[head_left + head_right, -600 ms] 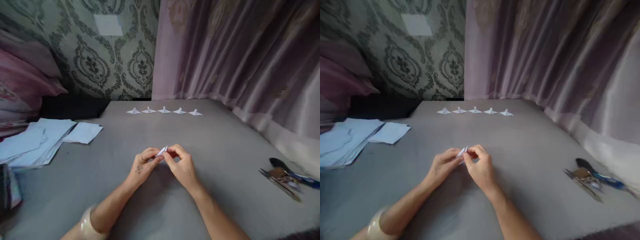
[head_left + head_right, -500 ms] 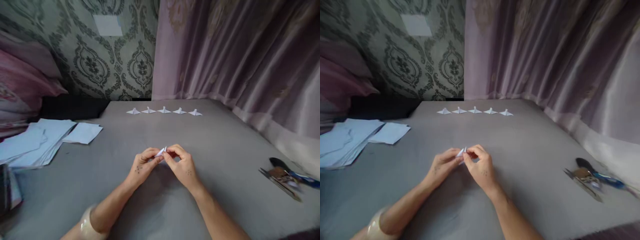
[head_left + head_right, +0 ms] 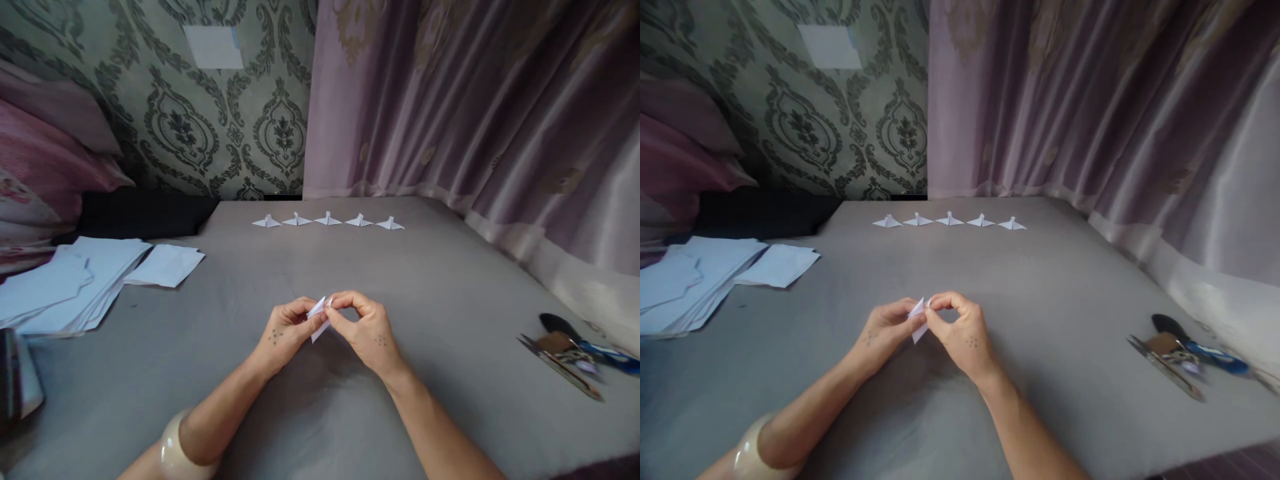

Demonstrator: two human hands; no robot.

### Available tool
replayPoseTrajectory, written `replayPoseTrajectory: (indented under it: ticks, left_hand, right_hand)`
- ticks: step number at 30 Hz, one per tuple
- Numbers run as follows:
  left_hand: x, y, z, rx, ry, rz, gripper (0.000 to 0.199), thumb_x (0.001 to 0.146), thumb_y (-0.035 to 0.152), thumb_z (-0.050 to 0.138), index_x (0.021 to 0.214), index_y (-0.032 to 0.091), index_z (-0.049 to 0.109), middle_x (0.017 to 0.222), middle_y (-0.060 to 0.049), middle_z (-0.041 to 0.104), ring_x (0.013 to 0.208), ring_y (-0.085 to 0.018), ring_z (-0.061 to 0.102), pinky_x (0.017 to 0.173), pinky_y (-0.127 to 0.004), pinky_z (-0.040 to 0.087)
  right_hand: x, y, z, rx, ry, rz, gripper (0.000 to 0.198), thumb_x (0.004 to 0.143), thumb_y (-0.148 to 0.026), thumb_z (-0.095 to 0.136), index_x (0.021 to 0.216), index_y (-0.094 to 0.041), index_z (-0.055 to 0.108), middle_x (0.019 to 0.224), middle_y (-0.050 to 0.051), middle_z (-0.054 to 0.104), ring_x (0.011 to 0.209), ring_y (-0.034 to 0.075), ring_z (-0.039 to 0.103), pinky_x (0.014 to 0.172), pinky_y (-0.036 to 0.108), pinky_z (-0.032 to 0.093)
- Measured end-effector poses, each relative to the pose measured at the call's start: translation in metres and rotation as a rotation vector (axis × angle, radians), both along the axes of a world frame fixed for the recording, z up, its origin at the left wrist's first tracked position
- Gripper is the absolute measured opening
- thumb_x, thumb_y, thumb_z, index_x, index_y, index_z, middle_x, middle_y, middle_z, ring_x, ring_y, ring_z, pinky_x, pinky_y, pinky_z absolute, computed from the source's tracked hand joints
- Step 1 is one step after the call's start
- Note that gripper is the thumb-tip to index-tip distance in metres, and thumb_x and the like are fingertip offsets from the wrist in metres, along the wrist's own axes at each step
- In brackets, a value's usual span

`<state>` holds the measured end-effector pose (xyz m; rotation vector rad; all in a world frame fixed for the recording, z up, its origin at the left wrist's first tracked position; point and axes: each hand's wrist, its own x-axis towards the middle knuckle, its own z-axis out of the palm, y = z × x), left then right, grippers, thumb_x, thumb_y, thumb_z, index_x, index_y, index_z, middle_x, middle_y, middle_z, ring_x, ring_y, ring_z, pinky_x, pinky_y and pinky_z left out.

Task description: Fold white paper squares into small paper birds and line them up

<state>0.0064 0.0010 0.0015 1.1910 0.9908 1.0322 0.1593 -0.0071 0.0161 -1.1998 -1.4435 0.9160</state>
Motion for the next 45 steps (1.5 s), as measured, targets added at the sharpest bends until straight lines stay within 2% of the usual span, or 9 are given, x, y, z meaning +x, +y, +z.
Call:
replayPoseTrajectory:
  ticks: [7,11,15,22,25,30,34,39,45]
  left_hand:
    - [-0.001,-0.001,-0.004,0.050,0.072,0.023,0.018,0.074,0.034,0.070,0.072,0.016,0.069,0.073,-0.001,0.062,0.070,-0.011,0.054,0.067,-0.021,0.041]
    - [0.000,0.000,-0.004,0.066,0.101,0.030,0.018,0.075,0.034,0.070,0.072,0.016,0.069,0.072,-0.001,0.062,0.069,-0.011,0.054,0.066,-0.022,0.041]
    - [0.001,0.000,-0.004,0.071,0.111,0.025,0.019,0.075,0.034,0.070,0.072,0.016,0.068,0.072,-0.001,0.062,0.069,-0.011,0.053,0.066,-0.022,0.040]
    - [-0.003,0.000,-0.003,-0.086,0.019,-0.120,0.023,0.075,0.037,0.070,0.073,0.015,0.068,0.067,0.000,0.058,0.063,-0.010,0.049,0.060,-0.022,0.038]
    - [-0.004,0.000,-0.002,-0.102,-0.007,-0.147,0.024,0.074,0.038,0.070,0.070,0.014,0.068,0.066,0.000,0.057,0.062,-0.010,0.049,0.059,-0.022,0.037]
    - [-0.003,0.000,0.001,-0.072,-0.016,-0.152,0.024,0.075,0.038,0.070,0.069,0.015,0.070,0.069,-0.002,0.061,0.067,-0.013,0.052,0.066,-0.024,0.040]
    - [-0.002,-0.001,0.002,-0.033,-0.024,-0.152,0.021,0.076,0.037,0.069,0.074,0.016,0.073,0.075,-0.003,0.065,0.076,-0.015,0.057,0.075,-0.026,0.042]
    - [-0.002,-0.001,0.002,-0.006,0.001,-0.152,0.019,0.076,0.034,0.070,0.072,0.016,0.074,0.072,-0.003,0.064,0.071,-0.013,0.055,0.070,-0.024,0.042]
    - [-0.002,-0.002,0.004,-0.034,0.020,-0.156,0.018,0.074,0.033,0.072,0.068,0.016,0.073,0.069,-0.002,0.063,0.069,-0.013,0.055,0.068,-0.024,0.041]
  right_hand:
    - [0.000,0.001,0.002,-0.084,0.055,-0.006,0.008,0.074,-0.025,0.066,0.076,-0.019,0.061,0.078,0.003,0.068,0.078,0.016,0.064,0.079,0.031,0.050]
    - [-0.001,-0.001,0.006,-0.065,0.038,-0.004,0.017,0.074,-0.023,0.065,0.089,-0.018,0.058,0.083,0.003,0.068,0.080,0.017,0.064,0.079,0.031,0.049]
    - [-0.001,-0.001,0.005,-0.065,0.022,-0.037,0.016,0.075,-0.024,0.065,0.090,-0.019,0.059,0.082,0.003,0.069,0.080,0.017,0.064,0.080,0.031,0.049]
    - [0.004,0.000,0.004,-0.075,0.035,-0.010,0.013,0.075,-0.024,0.067,0.086,-0.021,0.061,0.074,0.000,0.067,0.074,0.015,0.063,0.078,0.030,0.048]
    - [0.005,0.000,0.005,-0.074,0.028,-0.001,0.010,0.075,-0.023,0.066,0.084,-0.021,0.062,0.073,-0.001,0.066,0.073,0.015,0.062,0.078,0.030,0.048]
    - [0.007,0.000,0.007,-0.177,0.020,0.085,0.023,0.077,-0.030,0.066,0.099,-0.022,0.066,0.080,0.001,0.065,0.078,0.015,0.061,0.078,0.030,0.048]
    - [0.005,-0.001,0.008,-0.133,-0.011,0.149,0.013,0.079,-0.032,0.065,0.082,-0.022,0.072,0.080,0.002,0.064,0.076,0.015,0.060,0.073,0.029,0.048]
    - [0.001,-0.004,0.008,-0.042,-0.037,0.089,0.014,0.079,-0.028,0.064,0.069,-0.023,0.072,0.070,0.000,0.059,0.073,0.014,0.059,0.072,0.028,0.046]
    - [0.001,-0.004,0.010,-0.043,-0.037,0.068,0.019,0.079,-0.027,0.064,0.061,-0.023,0.070,0.065,-0.001,0.055,0.071,0.014,0.057,0.070,0.027,0.044]
